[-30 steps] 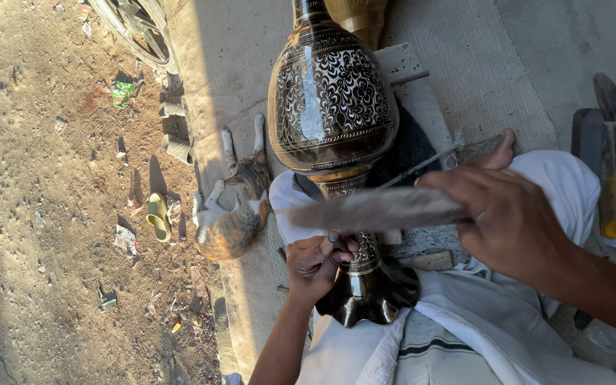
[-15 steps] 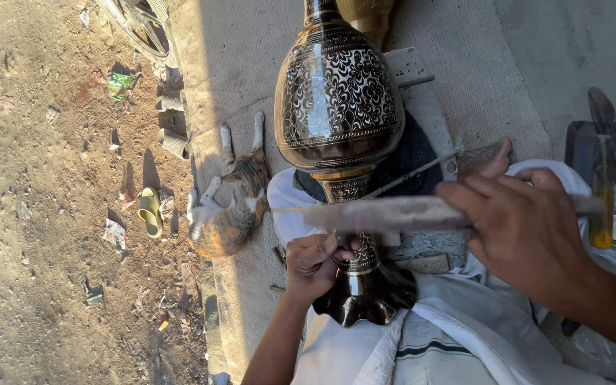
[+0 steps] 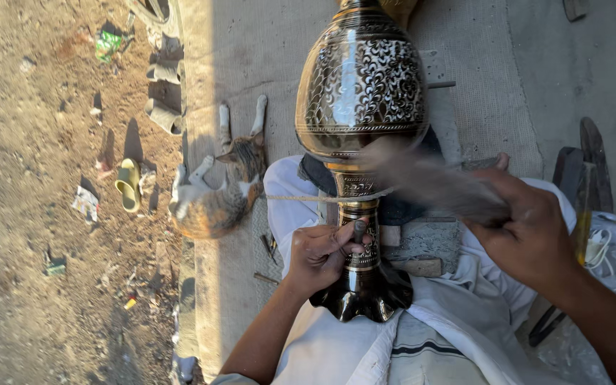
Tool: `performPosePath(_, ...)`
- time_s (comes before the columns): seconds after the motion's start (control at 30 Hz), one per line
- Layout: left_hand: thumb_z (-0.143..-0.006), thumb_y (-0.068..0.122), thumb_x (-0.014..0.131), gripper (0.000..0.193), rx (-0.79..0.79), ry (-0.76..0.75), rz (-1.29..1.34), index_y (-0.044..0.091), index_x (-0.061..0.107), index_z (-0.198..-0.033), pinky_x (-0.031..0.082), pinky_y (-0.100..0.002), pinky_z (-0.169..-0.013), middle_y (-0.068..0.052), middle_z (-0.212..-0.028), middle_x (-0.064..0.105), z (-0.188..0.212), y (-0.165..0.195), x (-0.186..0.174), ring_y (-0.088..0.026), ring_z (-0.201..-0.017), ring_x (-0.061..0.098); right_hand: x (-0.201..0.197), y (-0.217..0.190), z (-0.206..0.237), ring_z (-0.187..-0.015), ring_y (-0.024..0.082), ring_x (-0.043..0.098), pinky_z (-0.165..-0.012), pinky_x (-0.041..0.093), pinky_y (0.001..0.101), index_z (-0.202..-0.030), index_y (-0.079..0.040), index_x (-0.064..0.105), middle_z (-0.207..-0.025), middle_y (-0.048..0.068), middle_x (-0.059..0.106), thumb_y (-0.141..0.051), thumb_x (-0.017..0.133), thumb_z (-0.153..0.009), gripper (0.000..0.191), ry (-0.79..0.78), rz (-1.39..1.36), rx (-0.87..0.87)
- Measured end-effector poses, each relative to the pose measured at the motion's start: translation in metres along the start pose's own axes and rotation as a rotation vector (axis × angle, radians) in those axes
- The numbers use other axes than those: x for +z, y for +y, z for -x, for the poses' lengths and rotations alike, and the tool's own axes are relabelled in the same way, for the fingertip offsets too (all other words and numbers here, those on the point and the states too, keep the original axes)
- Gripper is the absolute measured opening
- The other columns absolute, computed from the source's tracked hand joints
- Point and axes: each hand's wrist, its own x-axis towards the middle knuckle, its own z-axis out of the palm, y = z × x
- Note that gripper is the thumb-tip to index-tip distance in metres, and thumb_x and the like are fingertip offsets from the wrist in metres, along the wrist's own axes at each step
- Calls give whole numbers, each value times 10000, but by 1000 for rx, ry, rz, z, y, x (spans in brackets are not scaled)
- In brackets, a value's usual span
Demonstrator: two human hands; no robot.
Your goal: The person sits cross-legged on a mat and uses a chisel and wooden mallet to engrave decorative patterns onto the neck of a brass vase. They repeatedly strike the chisel with the mallet to create fine lines and details on the metal surface.
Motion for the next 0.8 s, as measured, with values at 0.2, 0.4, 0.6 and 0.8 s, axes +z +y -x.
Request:
performPosePath(0.2, -798, -168, 648, 621, 64, -74, 5, 128, 670, -1344, 636, -286, -856, -79, -1043, 782, -8, 4, -16, -177, -906, 784, -1, -17, 9, -790, 335, 716, -701, 521, 459, -1120, -100, 680, -942, 119, 752, 22, 705, -678, 459, -5, 243, -49)
performPosePath(0.4, -798, -182, 614, 688, 108, -309, 249, 148, 634, -1401, 646, -316, -915, -94, -1075, 768, -23, -2, -39, -199, -966, 784, 33, -19, 13, -770, 359, 668, -694, 501, 471, -1088, -18, 601, -983, 177, 681, 9, 726, -729, 382, 103, 249, -44)
performPosePath(0.6, -763, -159, 608, 664, 139, -480, 206, 133, 672, -1356, 645, -297, -897, -70, -1022, 797, -35, -9, -55, -146, -896, 791, 44, -25, 39, -853, 348, 724, -731, 534, 437, -1232, -47, 639, -1039, 158, 733, 57, 716, -706, 542, 152, 187, -72)
performPosePath(0.8, -784, -93, 704, 548, 165, -417, 183, 158, 704, -1272, 634, -288, -862, -67, -1008, 790, -25, -15, -57, -160, -902, 785, 46, -43, 53, -805, 164, 670, -720, 526, 297, -1241, -128, 670, -1043, 105, 758, -19, 766, -824, 442, 233, -398, 287)
